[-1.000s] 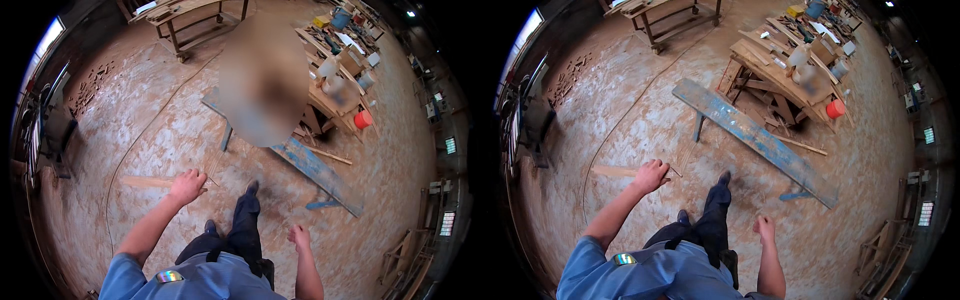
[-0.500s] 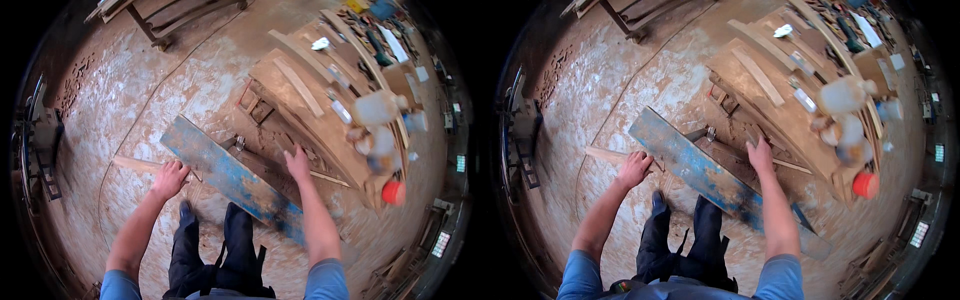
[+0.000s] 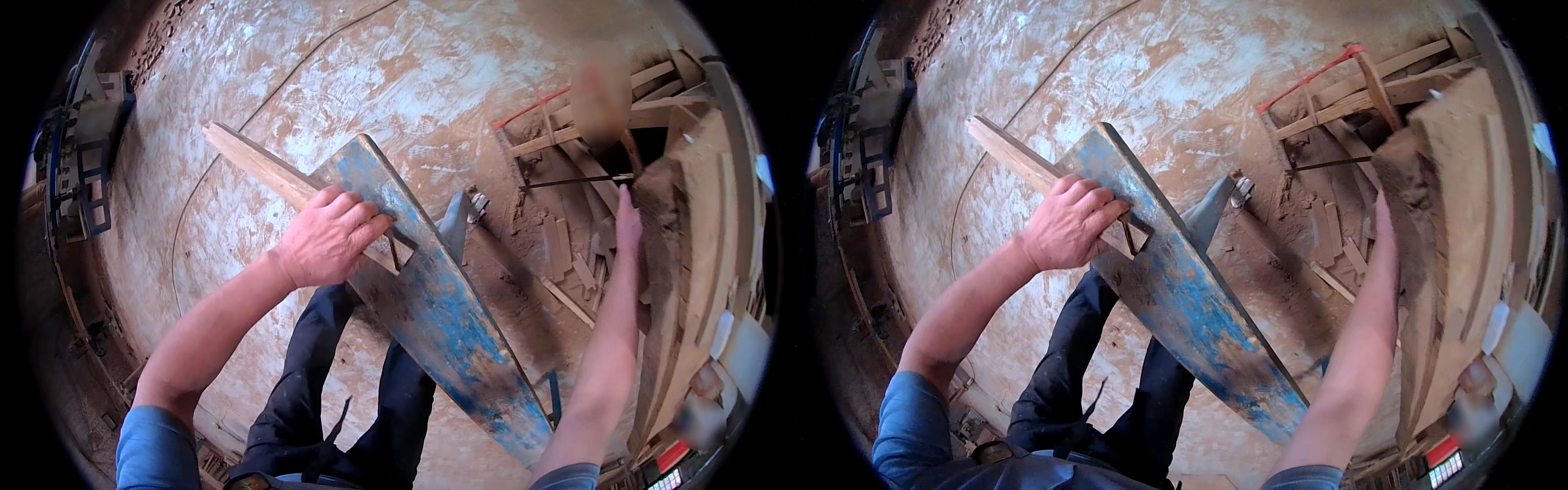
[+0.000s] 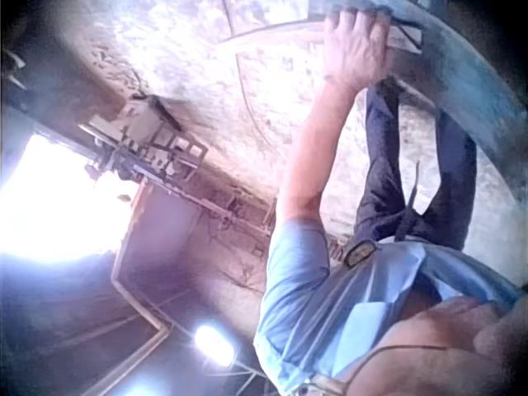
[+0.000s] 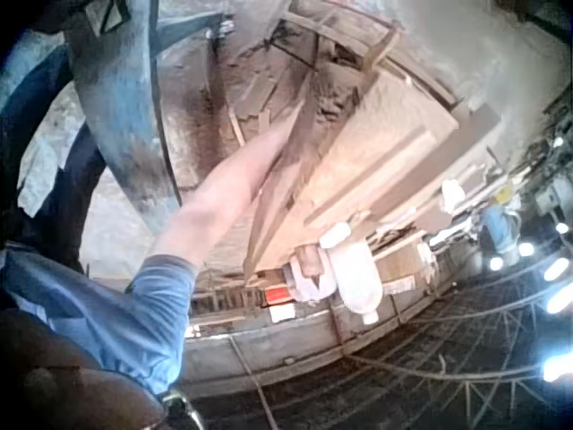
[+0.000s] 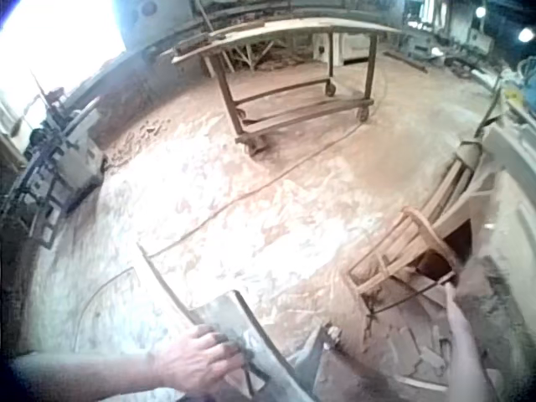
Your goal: The person applies glue to a wooden plank, then uses an angle grinder to smooth its edges. They cut the plank with a bow saw, inspect the cut, and use a chop saw to trim additional planks. The person marks and cuts several pieces, stacking them on the workbench.
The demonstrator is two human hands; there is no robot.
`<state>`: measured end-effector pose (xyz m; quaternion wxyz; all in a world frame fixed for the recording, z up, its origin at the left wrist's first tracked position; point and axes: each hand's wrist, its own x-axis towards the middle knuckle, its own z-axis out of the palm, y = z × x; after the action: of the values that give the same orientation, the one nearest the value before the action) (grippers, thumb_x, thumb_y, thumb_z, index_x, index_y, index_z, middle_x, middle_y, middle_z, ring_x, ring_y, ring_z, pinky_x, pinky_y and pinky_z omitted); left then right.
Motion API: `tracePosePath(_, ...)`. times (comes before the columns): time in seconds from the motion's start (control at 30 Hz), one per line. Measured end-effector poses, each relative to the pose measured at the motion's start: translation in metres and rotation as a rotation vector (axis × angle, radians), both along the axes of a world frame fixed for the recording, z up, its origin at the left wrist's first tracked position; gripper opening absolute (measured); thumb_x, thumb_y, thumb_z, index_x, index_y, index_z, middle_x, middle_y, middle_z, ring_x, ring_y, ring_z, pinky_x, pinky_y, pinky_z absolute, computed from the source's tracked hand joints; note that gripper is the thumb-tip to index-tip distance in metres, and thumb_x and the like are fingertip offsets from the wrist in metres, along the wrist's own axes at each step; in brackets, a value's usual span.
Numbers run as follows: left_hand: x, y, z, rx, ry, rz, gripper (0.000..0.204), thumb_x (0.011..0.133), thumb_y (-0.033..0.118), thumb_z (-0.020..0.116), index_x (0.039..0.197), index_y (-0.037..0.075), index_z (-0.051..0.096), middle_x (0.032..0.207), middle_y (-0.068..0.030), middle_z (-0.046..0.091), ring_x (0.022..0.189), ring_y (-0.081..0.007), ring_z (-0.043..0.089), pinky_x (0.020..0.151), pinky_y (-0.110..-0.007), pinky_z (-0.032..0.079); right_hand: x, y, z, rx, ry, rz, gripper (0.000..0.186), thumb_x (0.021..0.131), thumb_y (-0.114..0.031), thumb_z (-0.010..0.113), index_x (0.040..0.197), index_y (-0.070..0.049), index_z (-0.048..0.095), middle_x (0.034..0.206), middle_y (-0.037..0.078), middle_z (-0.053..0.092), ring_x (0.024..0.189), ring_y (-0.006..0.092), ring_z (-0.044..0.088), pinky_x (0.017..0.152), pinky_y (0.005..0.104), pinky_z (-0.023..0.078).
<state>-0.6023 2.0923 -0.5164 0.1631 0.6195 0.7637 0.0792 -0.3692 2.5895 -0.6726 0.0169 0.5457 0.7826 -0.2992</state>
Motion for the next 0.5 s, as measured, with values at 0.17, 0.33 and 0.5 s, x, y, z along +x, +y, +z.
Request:
tracePosePath(0.17,0.001,-0.007,-0.013,0.093,0.014,0.003,0.063,0.065,0.044,0.074,0.117,0.011,0.064,0.110,-0.0052,0.060,0.101,-0.0231,0.057,0.091,-0.040,0.043,-0.013,0.004,-0.031,0.435,0.053,0.122,0.081,0.091,-0.044,0.064,0.148,0.004,0.033,0.149,0.027,0.040,0.128,0.0390,0.052,0.108,0.0406,0.040)
tracePosePath(0.33,-0.002,-0.005,-0.019,0.156,0.037,-0.043,0.057,0.070,0.052,0.069,0.109,0.011,0.066,0.105,-0.0064,0.060,0.099,-0.0259,0.057,0.088,-0.042,0.044,-0.006,0.019,-0.029,0.522,0.175,0.193,0.060,0.093,-0.028,0.067,0.141,0.002,0.046,0.126,0.018,0.059,0.108,0.0280,0.063,0.093,0.0357,0.050)
tracePosePath(0.5,-0.003,-0.007,-0.019,0.158,0.041,-0.055,0.057,0.075,0.057,0.066,0.108,0.011,0.066,0.104,-0.0077,0.060,0.099,-0.0270,0.057,0.087,-0.043,0.044,-0.021,-0.039,-0.001,0.291,0.027,0.199,0.046,0.093,-0.023,0.066,0.134,-0.004,0.055,0.101,0.007,0.068,0.098,0.0177,0.064,0.076,0.0279,0.052)
